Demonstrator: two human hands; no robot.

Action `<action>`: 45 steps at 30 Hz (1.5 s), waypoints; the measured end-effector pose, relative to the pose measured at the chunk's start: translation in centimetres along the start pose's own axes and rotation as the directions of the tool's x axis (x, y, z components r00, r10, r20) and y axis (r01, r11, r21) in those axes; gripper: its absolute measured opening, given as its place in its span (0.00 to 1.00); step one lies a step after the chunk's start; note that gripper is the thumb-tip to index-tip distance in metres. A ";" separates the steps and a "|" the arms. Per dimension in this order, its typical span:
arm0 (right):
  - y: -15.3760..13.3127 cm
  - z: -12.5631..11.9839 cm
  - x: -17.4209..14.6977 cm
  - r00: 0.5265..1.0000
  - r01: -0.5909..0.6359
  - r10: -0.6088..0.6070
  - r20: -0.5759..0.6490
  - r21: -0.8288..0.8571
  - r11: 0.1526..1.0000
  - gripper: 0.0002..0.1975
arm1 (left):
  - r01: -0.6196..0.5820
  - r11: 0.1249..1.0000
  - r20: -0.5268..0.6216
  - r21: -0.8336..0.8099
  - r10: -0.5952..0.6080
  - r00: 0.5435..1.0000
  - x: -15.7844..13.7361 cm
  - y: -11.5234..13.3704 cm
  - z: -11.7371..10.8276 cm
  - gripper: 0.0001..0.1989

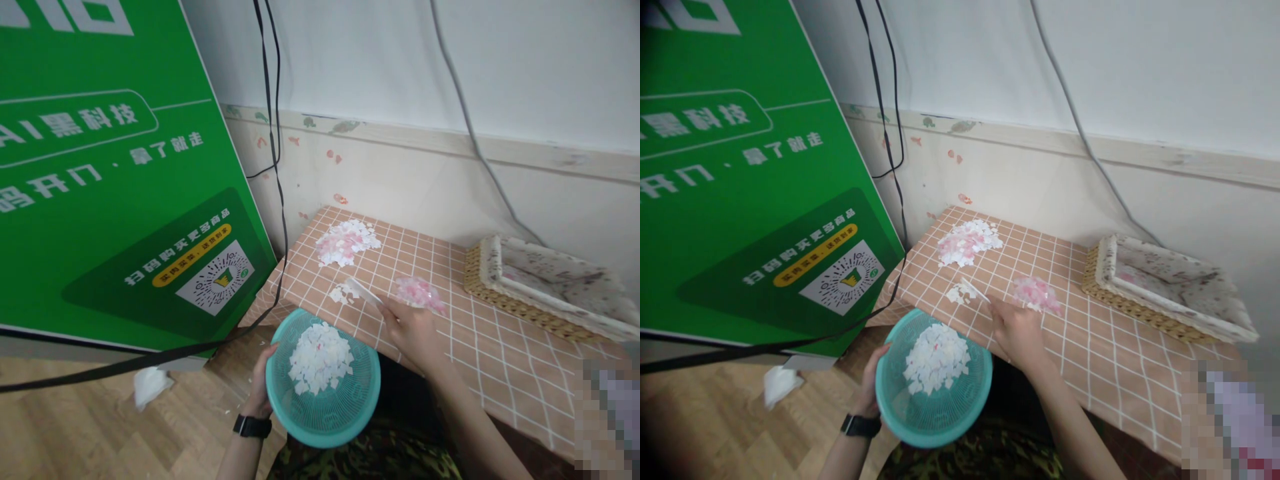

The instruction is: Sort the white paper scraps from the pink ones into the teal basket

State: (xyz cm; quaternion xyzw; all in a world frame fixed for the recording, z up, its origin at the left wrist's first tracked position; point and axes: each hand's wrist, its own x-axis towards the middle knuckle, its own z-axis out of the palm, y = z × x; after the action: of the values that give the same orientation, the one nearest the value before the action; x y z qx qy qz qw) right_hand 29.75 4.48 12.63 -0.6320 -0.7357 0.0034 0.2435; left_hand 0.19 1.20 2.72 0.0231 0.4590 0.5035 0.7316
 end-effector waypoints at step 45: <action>-0.4 0.2 -4.6 0.969 0.247 -0.248 0.024 0.031 0.968 0.20 | -0.048 0.999 0.018 0.024 0.048 0.999 -0.2 0.5 0.1 0.06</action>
State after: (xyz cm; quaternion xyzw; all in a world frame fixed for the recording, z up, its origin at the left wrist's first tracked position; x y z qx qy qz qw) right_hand 29.73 0.18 10.94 -0.5317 -0.8120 -0.0081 0.2408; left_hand -0.11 1.38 3.20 0.0475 0.4578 0.5151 0.7231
